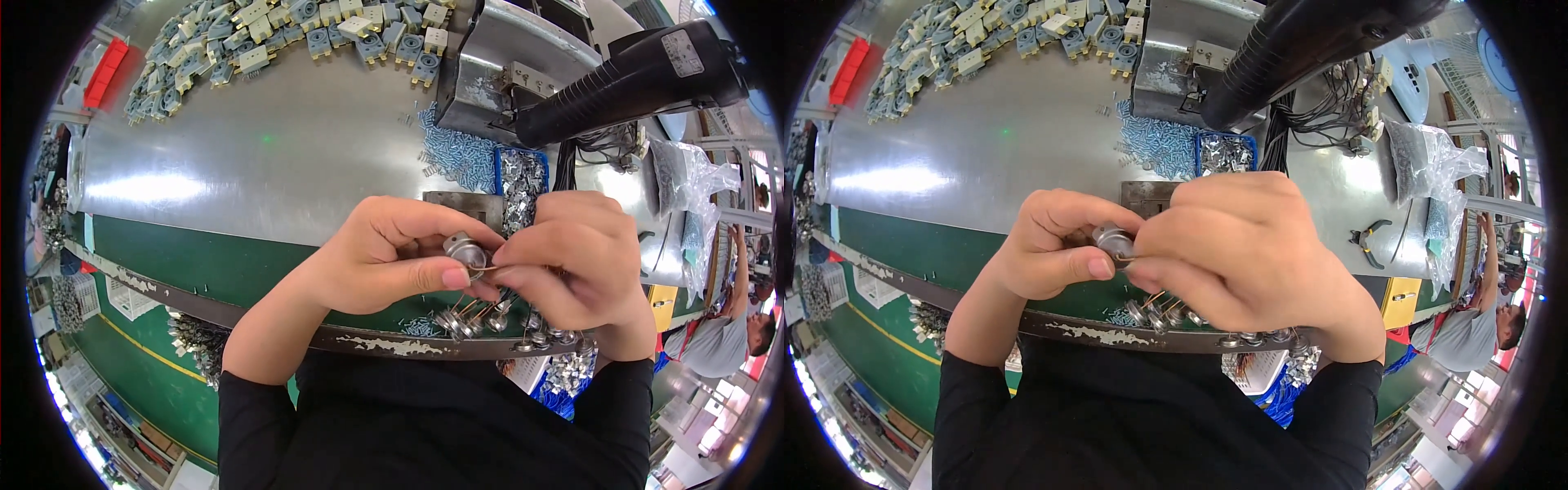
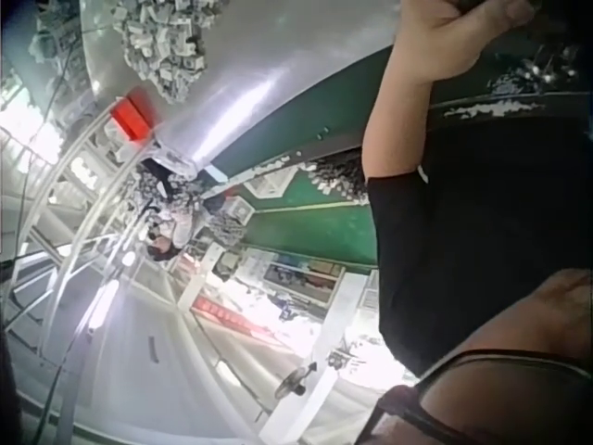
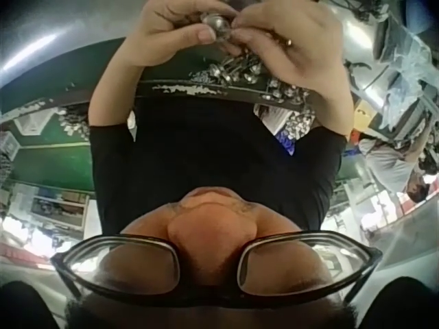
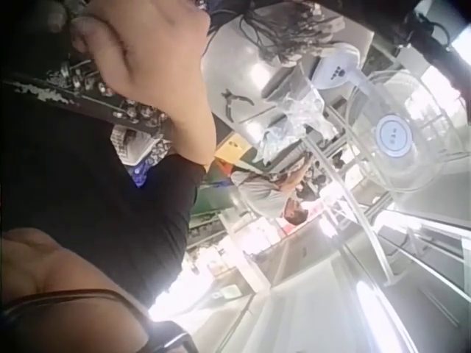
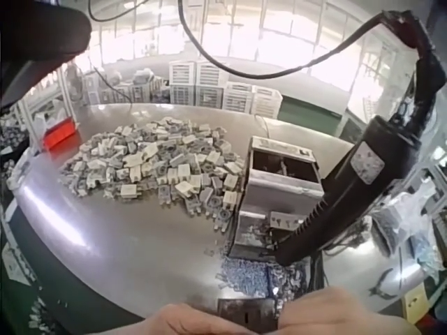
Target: Assembling small electronic components into a housing and securing them with an electric screwdriver.
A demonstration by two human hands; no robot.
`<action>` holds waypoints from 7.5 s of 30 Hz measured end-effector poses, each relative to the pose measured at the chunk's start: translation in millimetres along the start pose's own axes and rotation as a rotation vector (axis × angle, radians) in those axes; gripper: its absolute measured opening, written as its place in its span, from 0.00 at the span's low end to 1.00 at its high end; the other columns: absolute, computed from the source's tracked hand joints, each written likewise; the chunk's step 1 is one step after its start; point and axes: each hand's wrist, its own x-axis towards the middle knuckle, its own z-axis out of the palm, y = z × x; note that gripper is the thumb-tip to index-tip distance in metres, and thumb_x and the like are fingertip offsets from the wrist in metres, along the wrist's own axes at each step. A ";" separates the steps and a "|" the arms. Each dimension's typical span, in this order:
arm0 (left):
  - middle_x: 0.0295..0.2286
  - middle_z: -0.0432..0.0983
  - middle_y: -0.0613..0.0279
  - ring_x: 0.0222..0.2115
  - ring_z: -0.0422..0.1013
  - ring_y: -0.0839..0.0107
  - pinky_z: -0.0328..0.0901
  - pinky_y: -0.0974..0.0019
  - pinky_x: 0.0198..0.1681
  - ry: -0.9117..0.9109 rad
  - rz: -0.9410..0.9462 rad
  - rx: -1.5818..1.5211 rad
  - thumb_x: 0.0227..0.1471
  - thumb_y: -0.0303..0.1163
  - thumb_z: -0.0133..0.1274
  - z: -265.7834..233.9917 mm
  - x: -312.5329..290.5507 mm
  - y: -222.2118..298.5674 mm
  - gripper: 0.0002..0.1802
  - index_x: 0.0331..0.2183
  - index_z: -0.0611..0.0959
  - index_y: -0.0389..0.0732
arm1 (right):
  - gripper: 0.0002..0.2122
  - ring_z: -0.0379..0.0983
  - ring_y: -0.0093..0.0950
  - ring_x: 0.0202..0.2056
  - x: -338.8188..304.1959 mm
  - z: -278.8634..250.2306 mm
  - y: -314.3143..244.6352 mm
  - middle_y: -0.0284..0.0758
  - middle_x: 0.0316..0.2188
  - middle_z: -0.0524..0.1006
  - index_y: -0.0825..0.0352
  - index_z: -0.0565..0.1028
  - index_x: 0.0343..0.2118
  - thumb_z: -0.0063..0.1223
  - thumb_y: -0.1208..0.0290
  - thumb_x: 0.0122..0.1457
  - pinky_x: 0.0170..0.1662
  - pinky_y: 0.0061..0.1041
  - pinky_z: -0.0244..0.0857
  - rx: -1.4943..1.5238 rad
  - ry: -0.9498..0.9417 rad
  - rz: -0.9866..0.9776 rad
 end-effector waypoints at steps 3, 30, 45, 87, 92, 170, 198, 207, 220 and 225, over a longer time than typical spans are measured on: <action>0.37 0.88 0.52 0.40 0.84 0.69 0.77 0.67 0.45 0.007 -0.016 0.257 0.65 0.24 0.60 -8.7 -2.1 4.0 0.19 0.55 0.82 0.27 | 0.09 0.69 0.30 0.17 1.7 5.2 -10.0 0.31 0.18 0.75 0.64 0.81 0.26 0.75 0.73 0.48 0.20 0.27 0.57 -0.122 -0.050 0.002; 0.31 0.88 0.58 0.31 0.86 0.64 0.77 0.67 0.37 -0.118 0.090 0.858 0.54 0.26 0.71 9.4 -1.4 18.0 0.11 0.39 0.88 0.36 | 0.12 0.60 0.13 0.19 -4.5 1.9 3.1 0.23 0.18 0.72 0.66 0.77 0.22 0.74 0.74 0.54 0.23 0.21 0.47 0.414 -0.266 0.446; 0.35 0.87 0.47 0.30 0.86 0.61 0.82 0.62 0.36 -0.172 -0.201 -0.635 0.71 0.39 0.56 0.8 -7.8 -29.2 0.18 0.50 0.80 0.32 | 0.22 0.72 0.31 0.20 -21.3 14.0 25.8 0.36 0.23 0.77 0.70 0.86 0.45 0.53 0.91 0.46 0.22 0.29 0.65 0.074 0.010 -0.238; 0.28 0.84 0.57 0.26 0.82 0.72 0.76 0.69 0.32 -0.060 -0.174 0.285 0.73 0.31 0.49 7.4 -0.3 15.6 0.12 0.40 0.80 0.32 | 0.14 0.85 0.29 0.30 -20.7 4.6 2.0 0.40 0.30 0.86 0.73 0.84 0.51 0.58 0.82 0.62 0.36 0.25 0.77 0.137 -0.058 0.169; 0.25 0.83 0.61 0.24 0.81 0.74 0.74 0.71 0.29 0.127 -0.054 0.516 0.71 0.29 0.51 16.6 0.5 6.2 0.11 0.37 0.79 0.32 | 0.14 0.86 0.37 0.35 -29.0 14.1 -11.0 0.46 0.37 0.86 0.72 0.84 0.52 0.59 0.81 0.63 0.40 0.29 0.78 0.101 -0.028 0.347; 0.51 0.76 0.44 0.45 0.83 0.47 0.82 0.56 0.42 0.250 0.151 0.116 0.73 0.41 0.48 4.1 -24.8 37.5 0.37 0.72 0.54 0.37 | 0.05 0.80 0.45 0.33 -65.6 2.0 60.0 0.42 0.32 0.81 0.74 0.80 0.30 0.68 0.80 0.54 0.38 0.37 0.74 -0.328 0.071 0.314; 0.43 0.86 0.59 0.48 0.81 0.58 0.76 0.58 0.50 0.147 0.417 1.462 0.48 0.32 0.73 -3.8 9.9 -10.2 0.13 0.39 0.92 0.46 | 0.07 0.81 0.38 0.34 -67.8 -25.4 55.0 0.40 0.30 0.82 0.71 0.75 0.29 0.65 0.82 0.55 0.40 0.32 0.72 -0.234 0.157 0.259; 0.42 0.83 0.58 0.35 0.82 0.59 0.75 0.56 0.43 1.031 0.169 1.707 0.57 0.31 0.64 -138.6 -8.2 68.4 0.13 0.45 0.89 0.43 | 0.08 0.83 0.33 0.30 -66.3 -18.2 43.6 0.41 0.30 0.83 0.72 0.80 0.38 0.66 0.83 0.56 0.37 0.28 0.74 -0.139 0.215 0.403; 0.40 0.83 0.59 0.41 0.81 0.52 0.75 0.51 0.44 0.974 -0.100 1.967 0.60 0.41 0.61 -173.2 16.9 77.0 0.12 0.41 0.90 0.46 | 0.07 0.81 0.39 0.32 -62.4 -22.3 40.5 0.43 0.31 0.82 0.72 0.84 0.37 0.63 0.85 0.56 0.36 0.32 0.73 -0.216 0.136 0.278; 0.39 0.85 0.56 0.42 0.80 0.49 0.74 0.51 0.47 1.053 0.002 1.805 0.59 0.40 0.63 -175.5 15.9 75.5 0.12 0.40 0.90 0.44 | 0.07 0.81 0.39 0.32 -64.1 -23.4 33.9 0.43 0.31 0.82 0.72 0.84 0.37 0.64 0.85 0.55 0.37 0.32 0.73 -0.217 0.137 0.266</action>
